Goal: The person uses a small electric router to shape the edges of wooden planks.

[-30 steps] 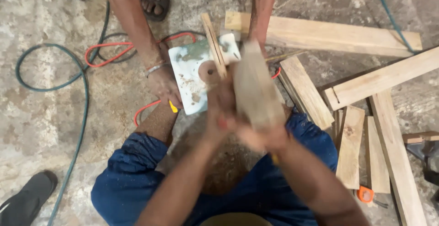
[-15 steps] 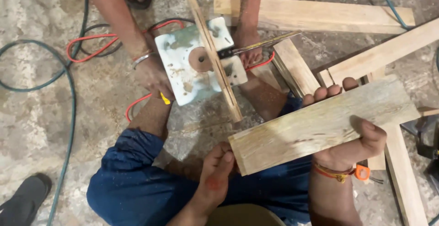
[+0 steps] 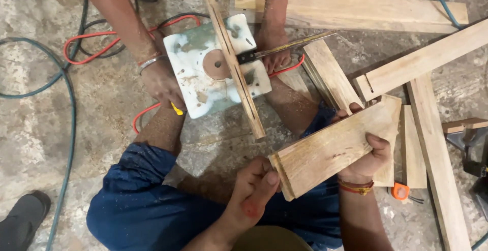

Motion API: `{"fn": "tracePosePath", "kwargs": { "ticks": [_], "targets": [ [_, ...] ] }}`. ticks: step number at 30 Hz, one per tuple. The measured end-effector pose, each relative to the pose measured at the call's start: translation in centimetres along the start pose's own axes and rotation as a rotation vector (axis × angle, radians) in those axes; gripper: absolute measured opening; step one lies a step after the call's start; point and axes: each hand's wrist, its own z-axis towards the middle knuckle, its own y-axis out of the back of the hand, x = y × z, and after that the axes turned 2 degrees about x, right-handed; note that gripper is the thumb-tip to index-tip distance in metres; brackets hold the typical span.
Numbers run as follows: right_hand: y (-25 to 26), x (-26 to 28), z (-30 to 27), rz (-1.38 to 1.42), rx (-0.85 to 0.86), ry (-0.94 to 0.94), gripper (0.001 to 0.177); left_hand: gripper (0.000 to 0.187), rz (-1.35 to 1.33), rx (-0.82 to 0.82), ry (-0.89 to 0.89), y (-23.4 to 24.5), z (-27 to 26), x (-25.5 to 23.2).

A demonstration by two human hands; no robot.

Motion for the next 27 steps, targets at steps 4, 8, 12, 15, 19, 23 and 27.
{"fn": "tracePosePath", "kwargs": {
  "ticks": [4, 8, 12, 15, 19, 23, 27],
  "targets": [
    [1.5, -0.3, 0.5, 0.001, -0.040, 0.027, 0.072, 0.026, 0.130, -0.059, 0.071, -1.1, 0.6, 0.0],
    [4.1, -0.9, 0.9, 0.019, -0.038, -0.038, 0.073, 0.021, 0.213, -0.061, 0.107, -2.5, 1.0, -1.4],
    [7.0, -1.4, 1.1, -0.042, -0.183, -0.018, 0.061, 0.024, 0.475, -0.028, 0.029, -2.9, 1.2, -1.5],
    [8.7, -0.3, 1.5, -0.087, -0.281, 0.008, 0.050, 0.021, 0.602, 0.002, 0.012, -3.0, 1.6, -3.0],
    [7.3, 1.9, 1.6, -0.159, -0.383, 0.088, 0.034, 0.021, 0.838, 0.179, -0.135, -0.5, 0.8, -2.6],
    [11.5, 3.5, -1.3, -0.300, -0.320, 0.007, 0.023, 0.021, 0.527, 0.081, 0.237, 2.2, -1.1, -1.6],
    [12.5, 6.5, -4.1, -0.509, -0.010, -0.214, 0.033, 0.024, 0.410, -0.103, 0.359, 12.7, -5.7, 4.7]
  ]
}}
